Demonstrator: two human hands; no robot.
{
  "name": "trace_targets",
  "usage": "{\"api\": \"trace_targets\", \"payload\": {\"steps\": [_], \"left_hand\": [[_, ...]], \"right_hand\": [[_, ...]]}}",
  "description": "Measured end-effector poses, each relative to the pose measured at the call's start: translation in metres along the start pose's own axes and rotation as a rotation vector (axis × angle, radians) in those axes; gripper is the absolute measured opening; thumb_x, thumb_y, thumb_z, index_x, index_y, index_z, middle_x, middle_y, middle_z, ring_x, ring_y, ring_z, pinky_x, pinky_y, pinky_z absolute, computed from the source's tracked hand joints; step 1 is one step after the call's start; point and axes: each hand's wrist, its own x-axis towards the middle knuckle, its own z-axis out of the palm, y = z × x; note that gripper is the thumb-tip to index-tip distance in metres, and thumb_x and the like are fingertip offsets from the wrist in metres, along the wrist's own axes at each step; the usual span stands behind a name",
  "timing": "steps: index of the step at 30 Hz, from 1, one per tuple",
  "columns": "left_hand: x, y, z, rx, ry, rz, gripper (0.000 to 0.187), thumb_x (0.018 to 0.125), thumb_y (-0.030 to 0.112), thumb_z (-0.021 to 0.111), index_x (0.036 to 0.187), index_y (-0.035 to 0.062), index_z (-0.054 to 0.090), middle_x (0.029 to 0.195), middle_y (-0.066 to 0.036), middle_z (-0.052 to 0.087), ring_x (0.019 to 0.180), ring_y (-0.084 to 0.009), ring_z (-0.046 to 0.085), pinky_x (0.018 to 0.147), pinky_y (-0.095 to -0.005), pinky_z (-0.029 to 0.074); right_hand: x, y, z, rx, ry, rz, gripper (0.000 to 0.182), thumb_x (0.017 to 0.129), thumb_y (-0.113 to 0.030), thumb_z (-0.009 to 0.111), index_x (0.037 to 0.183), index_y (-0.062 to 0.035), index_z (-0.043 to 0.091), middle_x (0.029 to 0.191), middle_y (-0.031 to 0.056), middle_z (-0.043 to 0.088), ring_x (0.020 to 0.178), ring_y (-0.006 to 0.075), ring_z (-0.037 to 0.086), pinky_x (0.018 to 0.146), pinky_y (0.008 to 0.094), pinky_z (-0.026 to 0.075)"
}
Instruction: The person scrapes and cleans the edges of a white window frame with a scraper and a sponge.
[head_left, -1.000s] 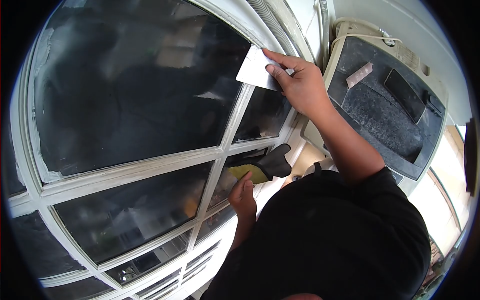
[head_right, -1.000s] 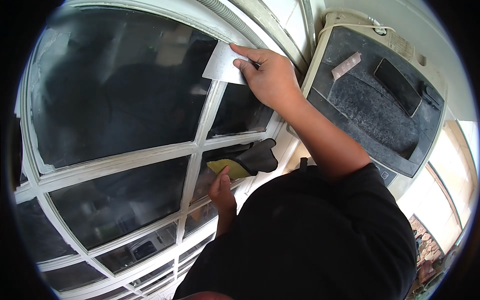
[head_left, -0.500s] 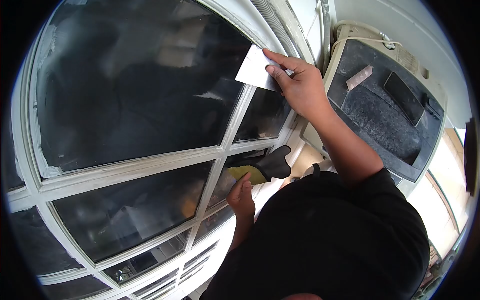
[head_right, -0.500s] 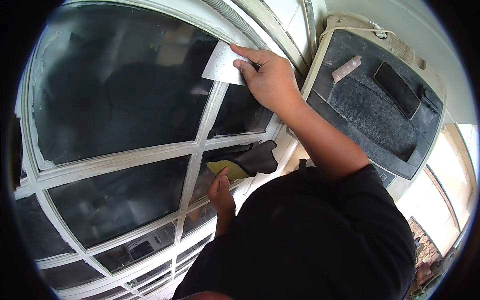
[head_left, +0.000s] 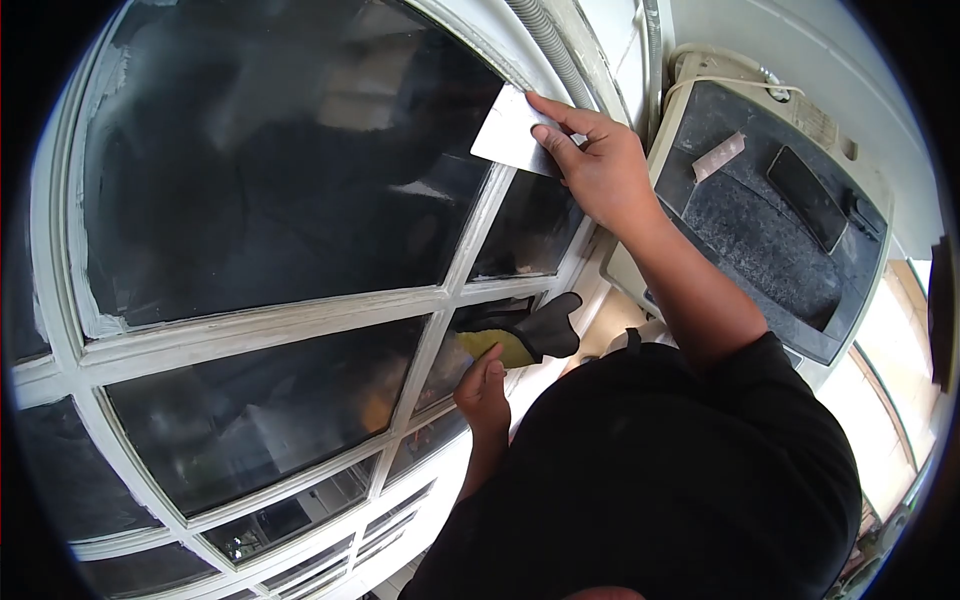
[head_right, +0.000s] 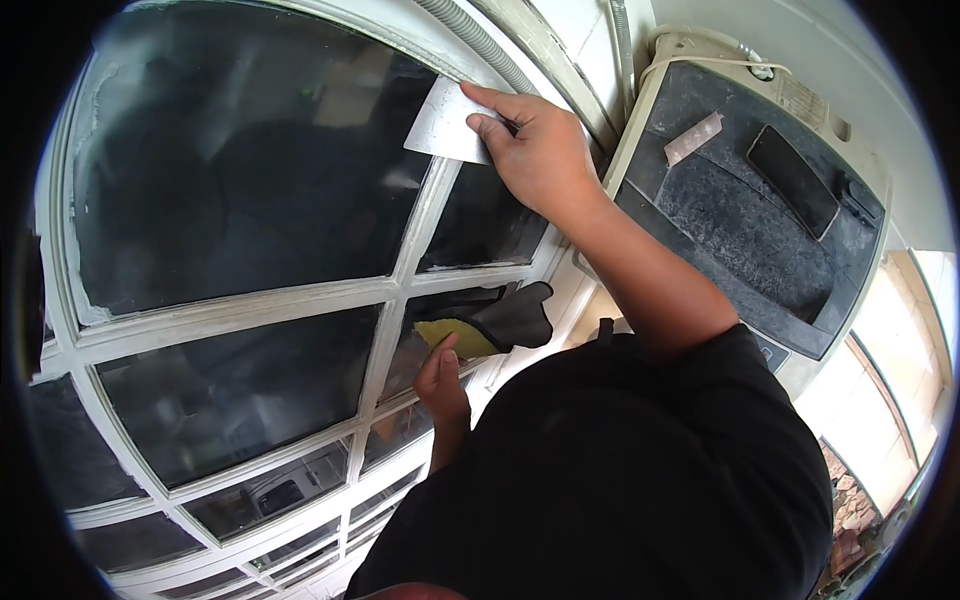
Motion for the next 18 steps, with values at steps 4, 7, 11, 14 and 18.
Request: {"api": "trace_targets", "payload": {"steps": [4, 7, 11, 14, 18], "left_hand": [[0.0, -0.003, -0.001, -0.005, 0.007, 0.021, 0.025, 0.093, 0.01, 0.064, 0.114, -0.0027, 0.07, 0.084, -0.001, 0.066, 0.073, -0.0053, 0.052, 0.066, -0.0213, 0.042], [-0.002, -0.001, 0.0, -0.008, 0.011, 0.007, 0.025, 0.093, 0.011, 0.064, 0.114, -0.0025, 0.07, 0.083, 0.0, 0.065, 0.071, -0.0047, 0.05, 0.064, -0.0207, 0.041], [-0.003, -0.002, 0.0, -0.007, 0.011, 0.013, 0.025, 0.094, 0.011, 0.064, 0.114, -0.0026, 0.07, 0.081, 0.001, 0.063, 0.07, -0.0045, 0.049, 0.063, -0.0206, 0.039], [-0.003, -0.005, -0.002, -0.028, 0.016, -0.003, 0.025, 0.093, 0.011, 0.064, 0.114, -0.0027, 0.07, 0.084, -0.001, 0.066, 0.072, -0.0052, 0.052, 0.065, -0.021, 0.042], [-0.006, -0.001, -0.001, -0.028, 0.035, -0.028, 0.025, 0.094, 0.011, 0.064, 0.115, -0.0025, 0.07, 0.09, -0.004, 0.069, 0.077, -0.0069, 0.056, 0.071, -0.0224, 0.045]], "right_hand": [[-0.002, 0.005, 0.002, 0.019, 0.01, 0.011, 0.033, 0.095, -0.016, 0.066, 0.127, -0.0192, 0.067, 0.089, 0.0023, 0.066, 0.061, 0.0059, 0.05, 0.058, 0.0226, 0.047], [0.003, -0.006, 0.001, 0.03, -0.008, 0.031, 0.033, 0.095, -0.016, 0.066, 0.127, -0.0189, 0.067, 0.087, 0.0017, 0.065, 0.061, 0.0059, 0.05, 0.058, 0.0227, 0.048], [0.005, -0.01, 0.0, 0.042, -0.003, 0.022, 0.033, 0.09, -0.021, 0.069, 0.123, -0.0202, 0.069, 0.104, 0.02, 0.069, 0.09, 0.032, 0.068, 0.083, 0.0333, 0.051], [-0.003, 0.005, 0.001, 0.025, -0.005, 0.05, 0.033, 0.092, -0.019, 0.068, 0.125, -0.02, 0.068, 0.093, 0.0103, 0.067, 0.075, 0.0186, 0.059, 0.07, 0.0281, 0.049], [-0.003, -0.002, -0.001, 0.034, -0.032, 0.127, 0.033, 0.09, -0.021, 0.069, 0.123, -0.019, 0.069, 0.104, 0.0197, 0.07, 0.085, 0.0285, 0.068, 0.082, 0.0329, 0.051]]}}
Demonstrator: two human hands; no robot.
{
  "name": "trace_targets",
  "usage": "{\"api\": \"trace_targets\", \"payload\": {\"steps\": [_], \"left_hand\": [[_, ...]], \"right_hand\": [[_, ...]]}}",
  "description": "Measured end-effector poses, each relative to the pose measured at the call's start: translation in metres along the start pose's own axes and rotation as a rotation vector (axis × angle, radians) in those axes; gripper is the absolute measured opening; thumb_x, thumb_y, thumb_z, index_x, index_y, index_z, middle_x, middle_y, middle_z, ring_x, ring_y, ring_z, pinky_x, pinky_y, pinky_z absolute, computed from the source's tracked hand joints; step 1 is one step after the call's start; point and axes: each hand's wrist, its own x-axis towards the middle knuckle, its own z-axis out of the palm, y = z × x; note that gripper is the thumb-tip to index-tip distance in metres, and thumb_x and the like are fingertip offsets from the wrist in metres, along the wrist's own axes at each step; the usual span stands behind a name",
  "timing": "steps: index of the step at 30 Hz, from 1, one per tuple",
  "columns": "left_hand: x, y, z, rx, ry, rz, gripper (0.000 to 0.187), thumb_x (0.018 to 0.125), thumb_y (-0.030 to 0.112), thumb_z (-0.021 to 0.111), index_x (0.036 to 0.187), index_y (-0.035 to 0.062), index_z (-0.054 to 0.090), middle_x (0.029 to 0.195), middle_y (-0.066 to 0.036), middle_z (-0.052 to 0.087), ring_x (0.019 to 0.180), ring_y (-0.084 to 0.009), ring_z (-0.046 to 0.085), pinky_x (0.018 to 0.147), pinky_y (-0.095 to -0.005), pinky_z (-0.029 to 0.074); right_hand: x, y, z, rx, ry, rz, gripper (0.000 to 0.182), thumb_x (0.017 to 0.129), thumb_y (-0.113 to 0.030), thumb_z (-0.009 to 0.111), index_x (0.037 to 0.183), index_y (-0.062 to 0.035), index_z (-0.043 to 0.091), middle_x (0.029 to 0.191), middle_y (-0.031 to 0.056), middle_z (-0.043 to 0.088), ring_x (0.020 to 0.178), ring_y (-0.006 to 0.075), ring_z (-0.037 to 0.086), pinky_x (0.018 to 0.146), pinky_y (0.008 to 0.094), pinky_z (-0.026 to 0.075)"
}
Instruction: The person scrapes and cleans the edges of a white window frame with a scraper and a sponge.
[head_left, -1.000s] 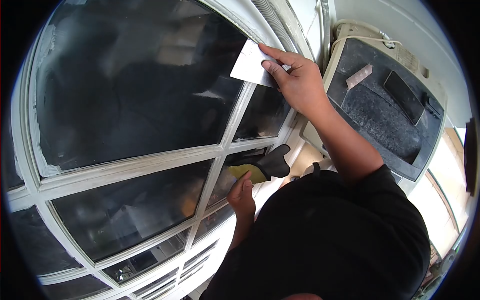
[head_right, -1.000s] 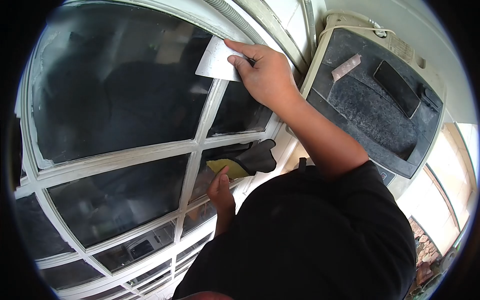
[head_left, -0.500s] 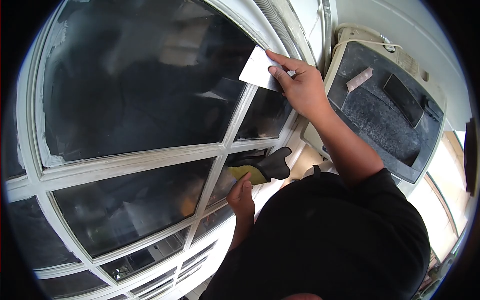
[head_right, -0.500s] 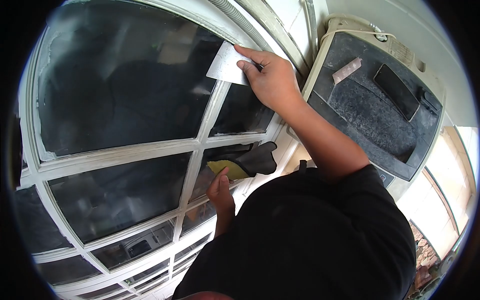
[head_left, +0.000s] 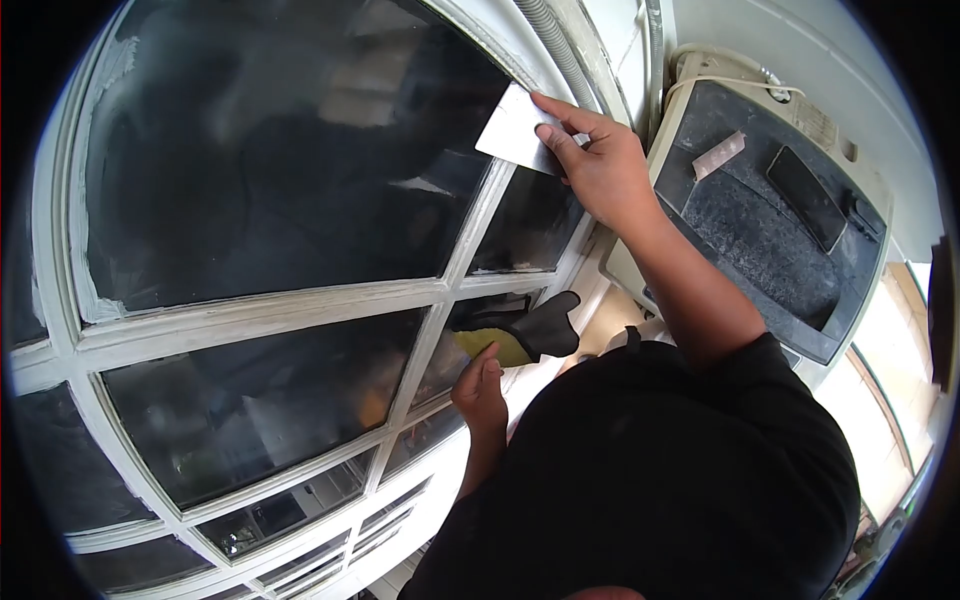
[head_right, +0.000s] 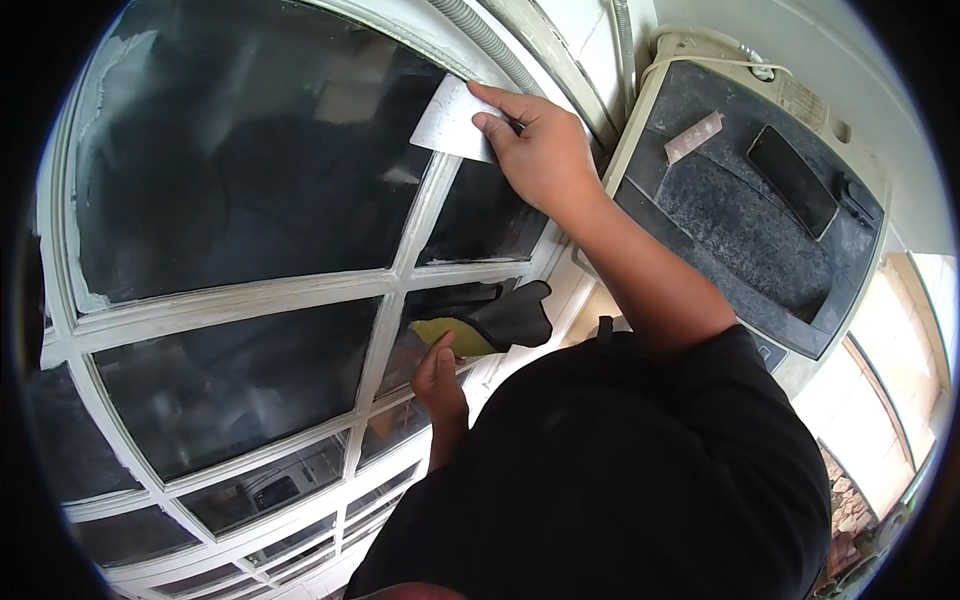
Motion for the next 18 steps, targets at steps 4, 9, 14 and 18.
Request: {"api": "trace_targets", "payload": {"steps": [4, 9, 14, 18], "left_hand": [[-0.001, 0.0, 0.002, -0.024, -0.004, -0.006, 0.026, 0.095, 0.012, 0.063, 0.115, -0.0023, 0.07, 0.09, -0.004, 0.069, 0.078, -0.0075, 0.056, 0.072, -0.0227, 0.046], [-0.002, -0.001, 0.0, -0.019, -0.001, -0.009, 0.026, 0.095, 0.013, 0.063, 0.115, -0.0015, 0.07, 0.088, -0.003, 0.067, 0.076, -0.0074, 0.056, 0.072, -0.0226, 0.046], [-0.003, -0.005, -0.003, -0.007, 0.021, -0.004, 0.025, 0.095, 0.013, 0.063, 0.115, -0.0005, 0.07, 0.084, -0.001, 0.066, 0.075, -0.0071, 0.055, 0.07, -0.0224, 0.045], [-0.004, -0.006, -0.004, 0.031, 0.02, 0.005, 0.025, 0.095, 0.011, 0.063, 0.115, -0.0009, 0.07, 0.082, -0.001, 0.067, 0.073, -0.0065, 0.054, 0.068, -0.0223, 0.045]], "right_hand": [[0.01, -0.012, 0.006, 0.033, 0.047, -0.168, 0.033, 0.095, -0.017, 0.067, 0.127, -0.0195, 0.067, 0.082, 0.0005, 0.063, 0.062, 0.0058, 0.05, 0.058, 0.0229, 0.047], [0.009, -0.007, 0.006, 0.017, 0.045, -0.167, 0.032, 0.095, -0.017, 0.066, 0.127, -0.0184, 0.067, 0.082, 0.0003, 0.063, 0.062, 0.0053, 0.049, 0.058, 0.0229, 0.047], [-0.011, 0.025, -0.002, -0.014, 0.0, -0.043, 0.033, 0.095, -0.016, 0.066, 0.128, -0.0166, 0.067, 0.085, 0.0003, 0.064, 0.061, 0.0045, 0.048, 0.057, 0.0223, 0.045], [-0.02, 0.037, -0.004, -0.039, 0.022, -0.087, 0.033, 0.094, -0.015, 0.067, 0.128, -0.0158, 0.067, 0.093, 0.0013, 0.066, 0.073, 0.004, 0.053, 0.069, 0.0215, 0.047]]}}
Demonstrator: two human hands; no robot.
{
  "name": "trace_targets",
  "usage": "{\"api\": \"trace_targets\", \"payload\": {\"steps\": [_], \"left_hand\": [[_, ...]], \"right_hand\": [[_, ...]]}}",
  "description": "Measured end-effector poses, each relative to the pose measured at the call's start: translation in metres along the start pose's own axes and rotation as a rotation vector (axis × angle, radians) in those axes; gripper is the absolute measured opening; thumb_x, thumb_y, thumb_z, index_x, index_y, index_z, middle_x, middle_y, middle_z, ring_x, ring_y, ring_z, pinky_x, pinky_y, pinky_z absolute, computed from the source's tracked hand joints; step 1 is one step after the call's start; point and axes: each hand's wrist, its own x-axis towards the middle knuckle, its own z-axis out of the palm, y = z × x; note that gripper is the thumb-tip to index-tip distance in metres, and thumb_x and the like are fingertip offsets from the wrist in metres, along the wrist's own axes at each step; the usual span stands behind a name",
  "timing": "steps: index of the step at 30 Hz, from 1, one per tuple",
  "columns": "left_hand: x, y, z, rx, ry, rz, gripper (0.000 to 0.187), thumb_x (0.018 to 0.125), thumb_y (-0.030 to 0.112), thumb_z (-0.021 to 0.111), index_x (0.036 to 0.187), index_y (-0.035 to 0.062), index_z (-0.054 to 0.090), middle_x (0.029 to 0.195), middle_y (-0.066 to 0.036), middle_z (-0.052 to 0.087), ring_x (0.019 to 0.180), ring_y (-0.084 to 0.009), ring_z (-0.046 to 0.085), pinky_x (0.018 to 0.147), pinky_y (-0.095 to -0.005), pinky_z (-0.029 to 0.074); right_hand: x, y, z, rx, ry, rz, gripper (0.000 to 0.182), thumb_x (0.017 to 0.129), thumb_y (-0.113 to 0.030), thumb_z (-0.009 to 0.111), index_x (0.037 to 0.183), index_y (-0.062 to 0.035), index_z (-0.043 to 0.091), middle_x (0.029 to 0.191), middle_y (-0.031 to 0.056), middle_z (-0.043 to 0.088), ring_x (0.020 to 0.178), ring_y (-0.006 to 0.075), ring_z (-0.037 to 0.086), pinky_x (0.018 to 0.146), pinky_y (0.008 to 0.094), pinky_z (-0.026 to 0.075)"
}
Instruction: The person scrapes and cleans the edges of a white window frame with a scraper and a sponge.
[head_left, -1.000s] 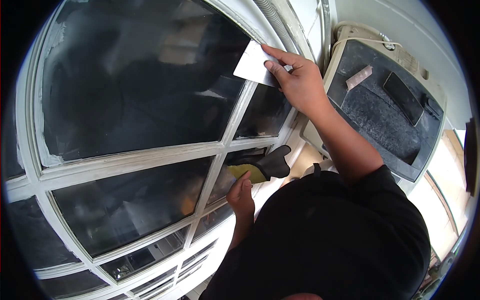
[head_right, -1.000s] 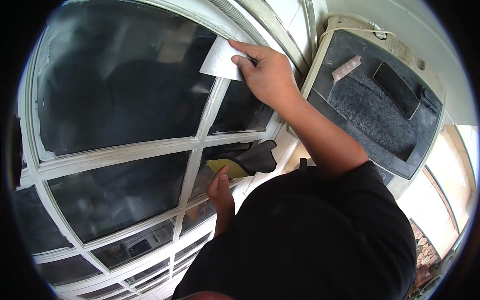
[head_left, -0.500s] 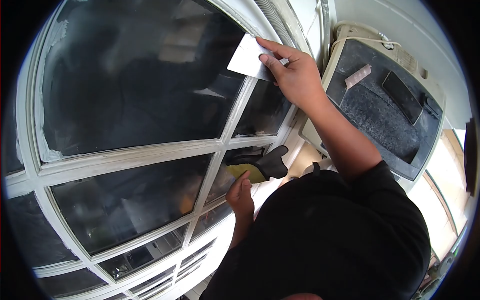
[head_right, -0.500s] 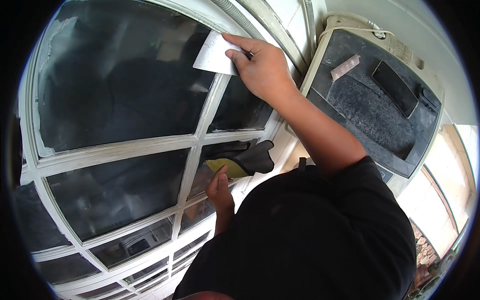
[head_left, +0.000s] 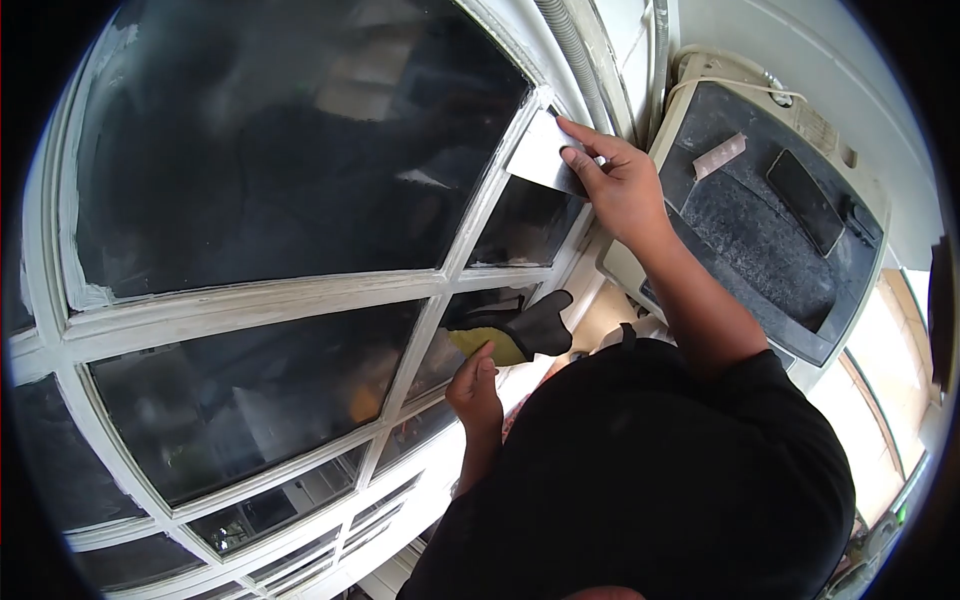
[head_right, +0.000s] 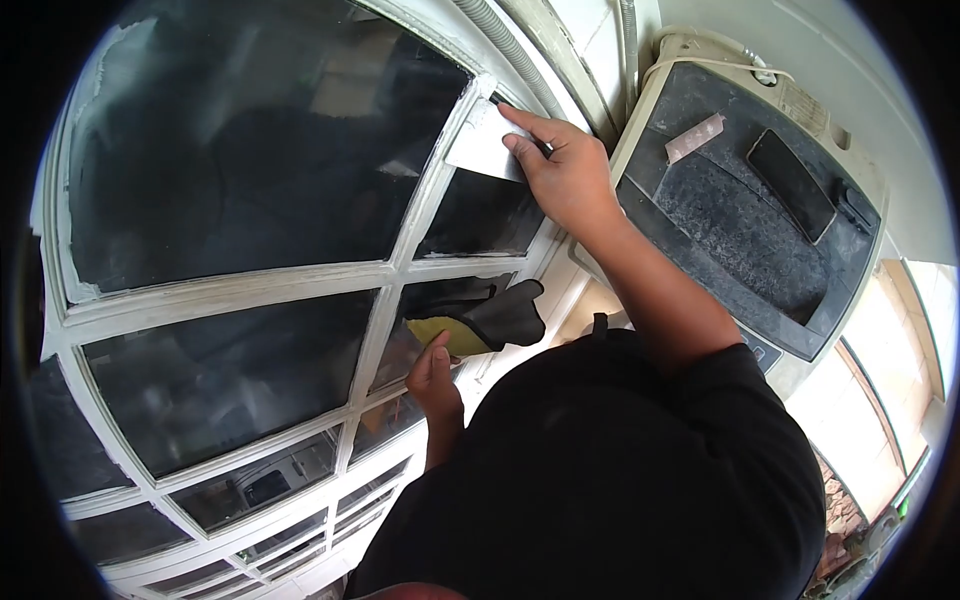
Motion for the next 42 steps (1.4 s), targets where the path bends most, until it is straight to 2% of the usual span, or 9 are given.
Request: {"api": "trace_targets", "payload": {"steps": [2, 9, 12, 14, 16, 21, 23, 36, 42], "left_hand": [[0.0, 0.003, 0.001, -0.014, -0.004, -0.001, 0.024, 0.094, 0.011, 0.063, 0.115, -0.001, 0.07, 0.082, -0.001, 0.067, 0.073, -0.0063, 0.054, 0.068, -0.0223, 0.045], [-0.001, 0.003, 0.001, -0.035, -0.003, -0.011, 0.025, 0.095, 0.011, 0.062, 0.114, -0.0023, 0.07, 0.085, -0.001, 0.067, 0.074, -0.0062, 0.054, 0.068, -0.022, 0.044], [-0.001, 0.0, 0.0, -0.047, -0.008, -0.015, 0.025, 0.095, 0.011, 0.062, 0.114, -0.0025, 0.07, 0.085, -0.001, 0.067, 0.074, -0.0061, 0.054, 0.068, -0.022, 0.044], [0.0, -0.001, 0.0, -0.057, -0.014, -0.012, 0.025, 0.095, 0.012, 0.062, 0.115, -0.0025, 0.07, 0.085, -0.001, 0.066, 0.074, -0.0061, 0.053, 0.069, -0.022, 0.044], [0.0, 0.002, 0.0, -0.016, -0.03, -0.03, 0.029, 0.098, 0.013, 0.054, 0.115, -0.0063, 0.068, 0.093, -0.007, 0.069, 0.079, -0.0114, 0.06, 0.075, -0.0272, 0.049], [0.002, 0.0, -0.002, -0.024, -0.038, -0.041, 0.028, 0.098, 0.012, 0.054, 0.115, -0.0056, 0.068, 0.093, -0.007, 0.069, 0.079, -0.0111, 0.06, 0.075, -0.0269, 0.049], [0.003, 0.0, -0.003, -0.017, -0.043, -0.041, 0.028, 0.098, 0.012, 0.054, 0.115, -0.0055, 0.068, 0.093, -0.007, 0.069, 0.079, -0.011, 0.06, 0.075, -0.0268, 0.049], [0.005, -0.006, -0.006, -0.093, -0.044, -0.013, 0.025, 0.094, 0.011, 0.063, 0.113, -0.003, 0.07, 0.095, -0.006, 0.071, 0.083, -0.0089, 0.059, 0.077, -0.0243, 0.046], [0.005, -0.007, -0.009, -0.092, -0.04, -0.001, 0.024, 0.094, 0.012, 0.064, 0.113, -0.0021, 0.071, 0.092, -0.005, 0.07, 0.082, -0.0082, 0.058, 0.076, -0.0234, 0.045]], "right_hand": [[0.001, -0.006, -0.006, -0.042, -0.018, 0.001, 0.034, 0.094, -0.014, 0.067, 0.128, -0.0154, 0.066, 0.096, 0.0026, 0.069, 0.08, 0.0046, 0.054, 0.076, 0.0219, 0.047], [0.009, -0.028, -0.014, -0.17, -0.078, 0.032, 0.033, 0.094, -0.016, 0.066, 0.127, -0.0175, 0.067, 0.088, 0.0072, 0.069, 0.075, 0.0071, 0.055, 0.074, 0.0253, 0.048], [0.011, -0.041, -0.017, -0.236, -0.126, 0.115, 0.032, 0.094, -0.019, 0.066, 0.126, -0.0197, 0.067, 0.086, 0.0117, 0.068, 0.073, 0.0143, 0.061, 0.073, 0.0289, 0.049], [0.01, -0.043, -0.018, -0.418, -0.055, -0.073, 0.031, 0.094, -0.023, 0.065, 0.124, -0.022, 0.068, 0.09, 0.015, 0.069, 0.075, 0.024, 0.065, 0.074, 0.0325, 0.051], [0.01, -0.045, -0.019, -0.413, -0.041, -0.061, 0.03, 0.093, -0.024, 0.065, 0.124, -0.0225, 0.068, 0.093, 0.0155, 0.069, 0.077, 0.0268, 0.066, 0.075, 0.0338, 0.051], [0.018, -0.055, -0.023, -0.49, -0.025, -0.034, 0.03, 0.093, -0.024, 0.064, 0.123, -0.0226, 0.069, 0.096, 0.0163, 0.069, 0.082, 0.0314, 0.067, 0.077, 0.0365, 0.052], [0.02, -0.061, -0.025, -0.596, -0.085, -0.023, 0.029, 0.094, -0.024, 0.057, 0.12, -0.0204, 0.07, 0.099, 0.0166, 0.069, 0.092, 0.0352, 0.067, 0.084, 0.0429, 0.052], [0.015, -0.075, -0.022, -0.679, -0.142, -0.043, 0.033, 0.092, -0.021, 0.061, 0.123, -0.0179, 0.068, 0.097, 0.0186, 0.069, 0.089, 0.0357, 0.067, 0.082, 0.0413, 0.052], [0.003, -0.082, -0.022, -0.732, -0.233, -0.057, 0.056, 0.088, -0.034, 0.065, 0.138, -0.0115, 0.054, 0.115, 0.019, 0.063, 0.103, 0.0361, 0.065, 0.09, 0.0429, 0.051]]}}
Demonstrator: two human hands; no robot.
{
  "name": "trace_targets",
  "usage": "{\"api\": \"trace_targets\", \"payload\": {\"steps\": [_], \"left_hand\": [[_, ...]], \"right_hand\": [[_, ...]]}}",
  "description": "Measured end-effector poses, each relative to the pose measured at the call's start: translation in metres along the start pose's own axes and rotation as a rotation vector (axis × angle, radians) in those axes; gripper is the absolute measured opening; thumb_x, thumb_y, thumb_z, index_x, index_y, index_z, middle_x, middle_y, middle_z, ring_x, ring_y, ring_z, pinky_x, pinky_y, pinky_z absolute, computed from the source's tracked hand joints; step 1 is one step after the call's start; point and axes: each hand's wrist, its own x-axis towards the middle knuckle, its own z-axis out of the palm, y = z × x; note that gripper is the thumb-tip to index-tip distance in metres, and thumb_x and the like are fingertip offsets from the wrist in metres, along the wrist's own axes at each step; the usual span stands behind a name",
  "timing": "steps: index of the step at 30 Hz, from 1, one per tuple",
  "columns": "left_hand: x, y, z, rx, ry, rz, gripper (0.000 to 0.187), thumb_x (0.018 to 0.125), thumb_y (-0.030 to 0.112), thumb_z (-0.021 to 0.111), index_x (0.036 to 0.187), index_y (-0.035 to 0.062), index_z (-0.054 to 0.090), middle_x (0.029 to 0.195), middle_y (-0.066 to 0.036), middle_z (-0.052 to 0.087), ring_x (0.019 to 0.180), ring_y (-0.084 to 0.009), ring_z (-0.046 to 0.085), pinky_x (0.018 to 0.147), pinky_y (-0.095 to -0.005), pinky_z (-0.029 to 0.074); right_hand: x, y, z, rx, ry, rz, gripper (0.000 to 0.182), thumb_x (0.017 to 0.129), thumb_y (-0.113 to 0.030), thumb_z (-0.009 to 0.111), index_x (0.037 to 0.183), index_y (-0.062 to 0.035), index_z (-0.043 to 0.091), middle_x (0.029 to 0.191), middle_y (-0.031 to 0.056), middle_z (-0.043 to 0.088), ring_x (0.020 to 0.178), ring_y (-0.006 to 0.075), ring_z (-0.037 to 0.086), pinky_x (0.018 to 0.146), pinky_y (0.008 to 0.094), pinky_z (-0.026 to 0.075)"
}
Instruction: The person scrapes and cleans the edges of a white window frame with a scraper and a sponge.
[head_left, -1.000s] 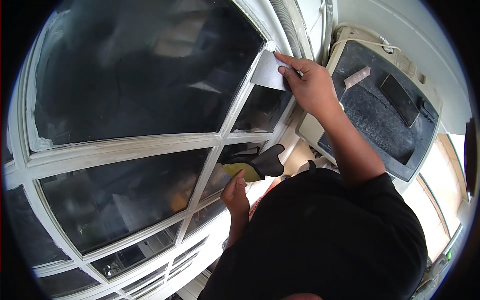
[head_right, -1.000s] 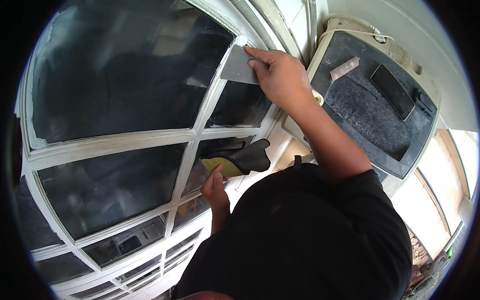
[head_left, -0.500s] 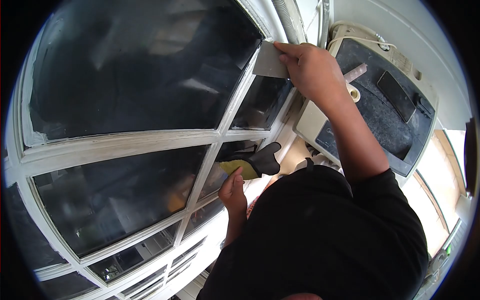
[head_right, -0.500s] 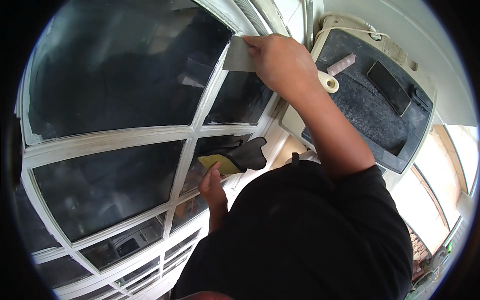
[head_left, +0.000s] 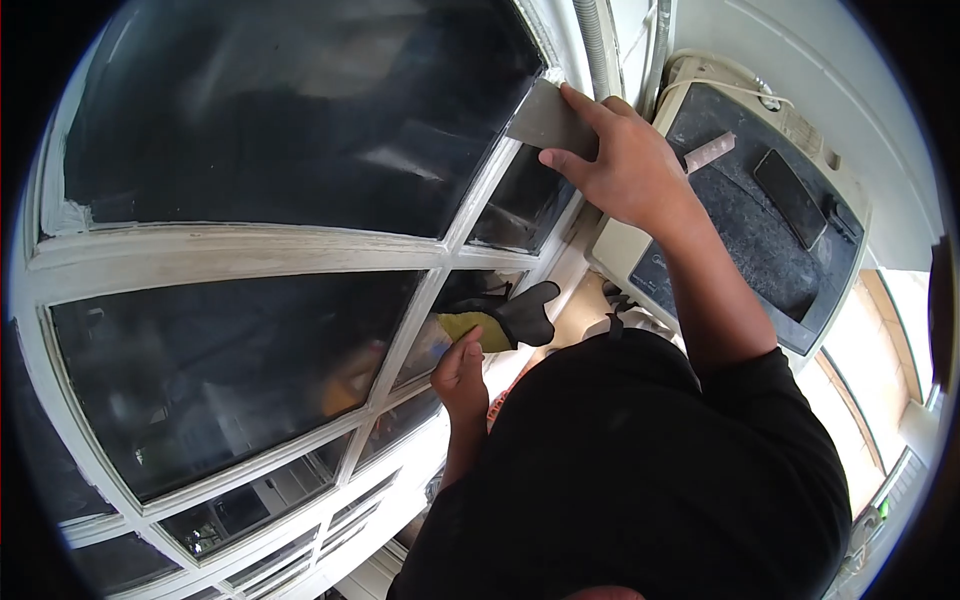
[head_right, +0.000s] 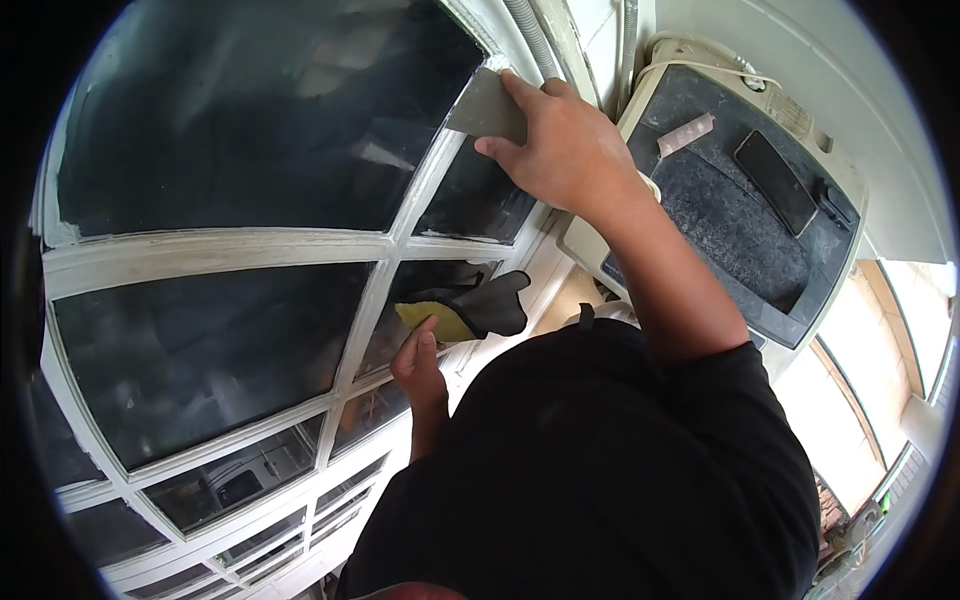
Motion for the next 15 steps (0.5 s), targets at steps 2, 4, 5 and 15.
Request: {"api": "trace_targets", "payload": {"steps": [2, 4, 5, 15], "left_hand": [[0.0, 0.0, -0.002, -0.014, 0.003, 0.009, 0.024, 0.094, 0.012, 0.065, 0.112, -0.0019, 0.071, 0.091, -0.004, 0.069, 0.081, -0.0078, 0.057, 0.075, -0.023, 0.045], [-0.001, 0.0, -0.004, -0.03, 0.001, 0.015, 0.024, 0.093, 0.012, 0.066, 0.112, -0.0017, 0.071, 0.089, -0.003, 0.068, 0.079, -0.007, 0.057, 0.074, -0.0221, 0.044], [-0.001, 0.0, -0.005, -0.037, 0.003, 0.01, 0.024, 0.093, 0.012, 0.066, 0.112, -0.0017, 0.071, 0.089, -0.003, 0.068, 0.079, -0.007, 0.057, 0.074, -0.0221, 0.044], [0.002, -0.003, -0.01, -0.075, -0.058, 0.03, 0.023, 0.095, 0.014, 0.065, 0.111, -0.0014, 0.071, 0.09, -0.003, 0.069, 0.082, -0.0072, 0.058, 0.076, -0.0221, 0.045]], "right_hand": [[-0.003, 0.001, 0.001, -0.046, -0.03, -0.023, 0.064, 0.086, -0.036, 0.068, 0.142, -0.0086, 0.049, 0.116, 0.0196, 0.061, 0.103, 0.0355, 0.065, 0.09, 0.0428, 0.051], [-0.003, -0.001, -0.003, -0.085, -0.036, -0.027, 0.063, 0.086, -0.036, 0.068, 0.14, -0.008, 0.05, 0.115, 0.02, 0.062, 0.102, 0.0356, 0.065, 0.09, 0.0431, 0.051], [-0.002, -0.002, -0.006, -0.12, -0.038, -0.025, 0.062, 0.086, -0.035, 0.069, 0.139, -0.0075, 0.051, 0.113, 0.0203, 0.063, 0.102, 0.0357, 0.065, 0.09, 0.0433, 0.051], [0.001, -0.018, -0.025, -0.298, -0.015, -0.121, 0.055, 0.087, -0.036, 0.068, 0.133, -0.0079, 0.056, 0.102, 0.02, 0.068, 0.098, 0.036, 0.066, 0.087, 0.0441, 0.053]]}}
